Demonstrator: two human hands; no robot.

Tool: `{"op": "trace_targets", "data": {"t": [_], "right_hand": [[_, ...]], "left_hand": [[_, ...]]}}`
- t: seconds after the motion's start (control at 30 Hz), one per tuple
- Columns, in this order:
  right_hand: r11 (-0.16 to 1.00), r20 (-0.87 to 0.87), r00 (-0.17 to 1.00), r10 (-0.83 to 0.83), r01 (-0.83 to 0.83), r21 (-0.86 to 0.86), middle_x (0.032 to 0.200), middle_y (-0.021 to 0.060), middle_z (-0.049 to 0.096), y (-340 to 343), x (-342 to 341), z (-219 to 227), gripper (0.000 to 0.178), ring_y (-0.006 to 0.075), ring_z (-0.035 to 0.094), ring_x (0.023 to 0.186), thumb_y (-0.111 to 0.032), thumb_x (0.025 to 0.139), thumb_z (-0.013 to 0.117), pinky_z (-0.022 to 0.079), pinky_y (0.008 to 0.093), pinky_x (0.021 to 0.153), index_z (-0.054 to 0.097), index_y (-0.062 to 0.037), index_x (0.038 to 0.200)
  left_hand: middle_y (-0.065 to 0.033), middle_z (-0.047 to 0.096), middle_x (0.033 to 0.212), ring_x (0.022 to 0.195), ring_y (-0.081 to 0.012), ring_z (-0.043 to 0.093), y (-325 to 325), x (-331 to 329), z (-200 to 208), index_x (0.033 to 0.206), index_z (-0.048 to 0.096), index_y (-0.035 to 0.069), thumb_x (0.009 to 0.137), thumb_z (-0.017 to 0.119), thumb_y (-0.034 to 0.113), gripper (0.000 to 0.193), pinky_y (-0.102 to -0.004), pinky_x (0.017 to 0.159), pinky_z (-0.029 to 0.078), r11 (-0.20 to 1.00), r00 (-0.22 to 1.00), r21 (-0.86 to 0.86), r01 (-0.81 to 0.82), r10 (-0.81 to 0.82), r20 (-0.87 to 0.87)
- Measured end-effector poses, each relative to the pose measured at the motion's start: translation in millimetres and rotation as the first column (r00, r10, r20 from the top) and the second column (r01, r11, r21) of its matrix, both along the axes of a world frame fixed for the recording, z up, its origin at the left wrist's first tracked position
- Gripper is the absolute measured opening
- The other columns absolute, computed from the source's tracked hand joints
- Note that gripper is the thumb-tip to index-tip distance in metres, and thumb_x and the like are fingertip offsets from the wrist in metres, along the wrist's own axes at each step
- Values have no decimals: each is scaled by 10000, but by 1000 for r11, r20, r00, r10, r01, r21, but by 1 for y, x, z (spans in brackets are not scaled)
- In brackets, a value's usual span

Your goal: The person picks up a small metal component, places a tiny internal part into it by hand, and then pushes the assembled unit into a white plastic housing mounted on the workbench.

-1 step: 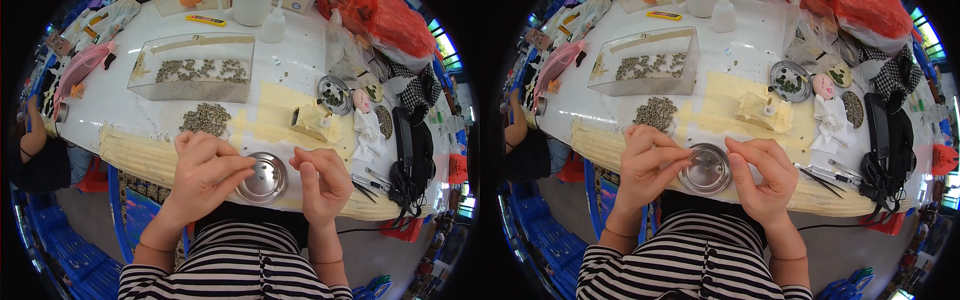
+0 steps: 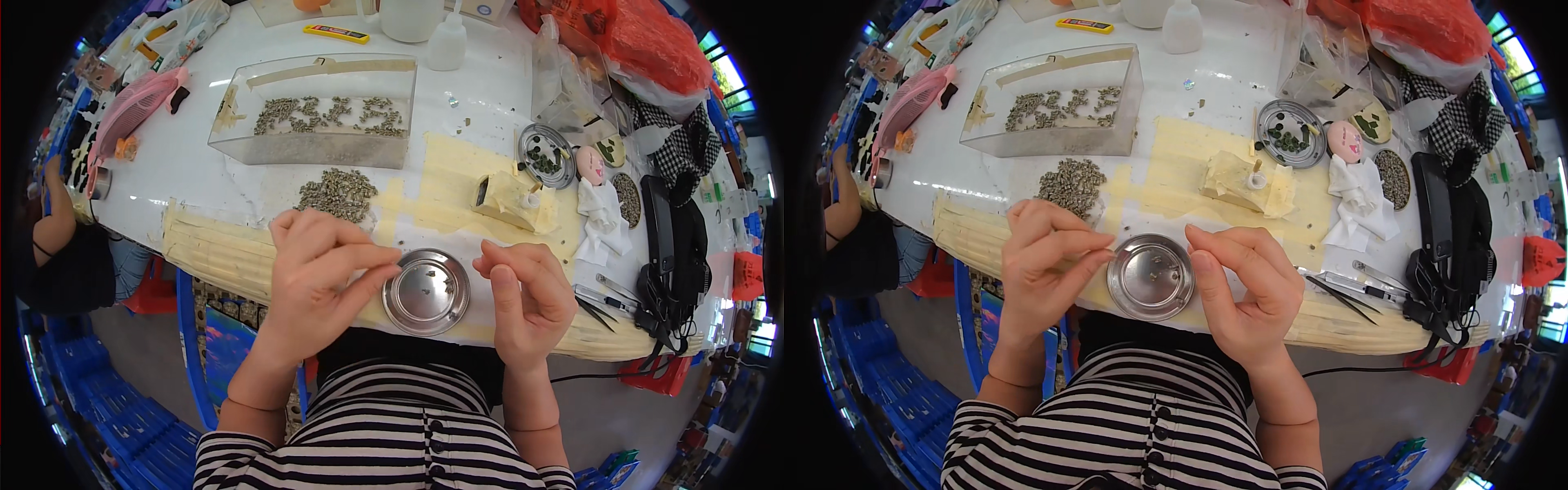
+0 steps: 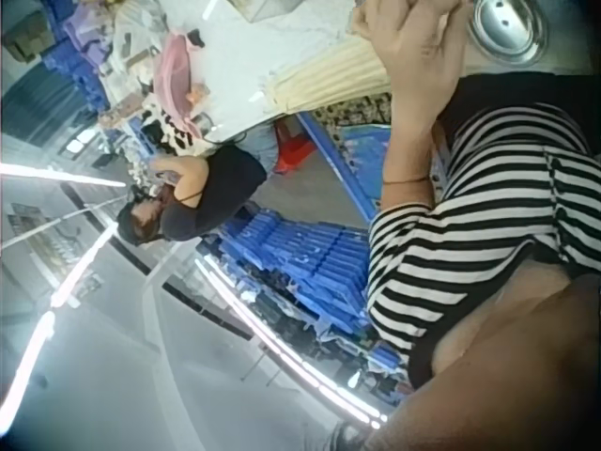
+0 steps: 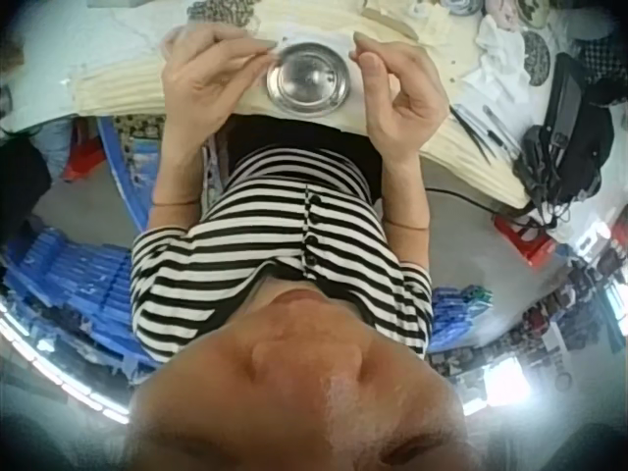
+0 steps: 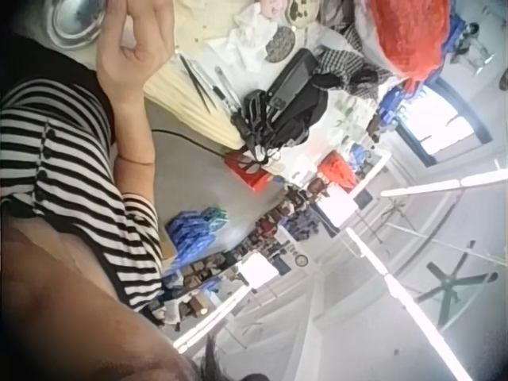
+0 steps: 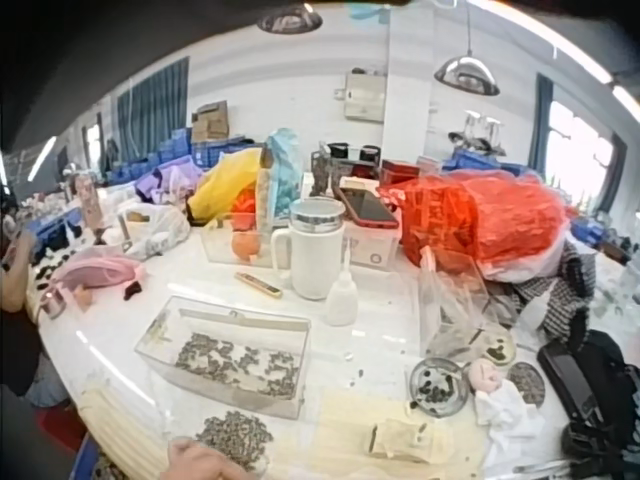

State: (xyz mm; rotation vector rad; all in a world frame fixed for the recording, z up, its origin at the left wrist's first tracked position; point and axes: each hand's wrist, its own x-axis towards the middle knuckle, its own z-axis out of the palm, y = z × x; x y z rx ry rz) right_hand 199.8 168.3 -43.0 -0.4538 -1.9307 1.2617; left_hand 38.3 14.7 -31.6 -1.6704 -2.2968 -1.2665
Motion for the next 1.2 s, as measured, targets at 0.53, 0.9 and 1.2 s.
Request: {"op": "trace_targets", "data": {"t": [0.53,0.9,1.2], "right_hand": [[998,10,999,-38,38,41,828,105,677,-1,-2,-2,143,165,639,736,12,848,698,488,248,664,740,23,984],[996,4,999,-36,36,81,813,98,674,-3,-1,0,142,165,633,713,17,836,705,482,246,648,746,10,971],[992,6,1000,-11,10,130,807,94,674,-3,-1,-1,143,163,631,704,15,830,714,484,247,636,747,4,968]], "left_hand": [[-53,594,790,775,-246,559,4,-40,24,856,691,58,753,752,69,120,-365,757,418,980,972,-201,3,-50,-228],[-73,560,773,759,-269,611,34,-42,18,831,658,48,819,677,125,80,-384,652,492,903,901,-421,-85,-111,-419],[-61,533,765,731,-248,585,31,-44,9,769,615,54,746,698,76,89,-377,649,490,940,853,-328,-91,-96,-513]]}}
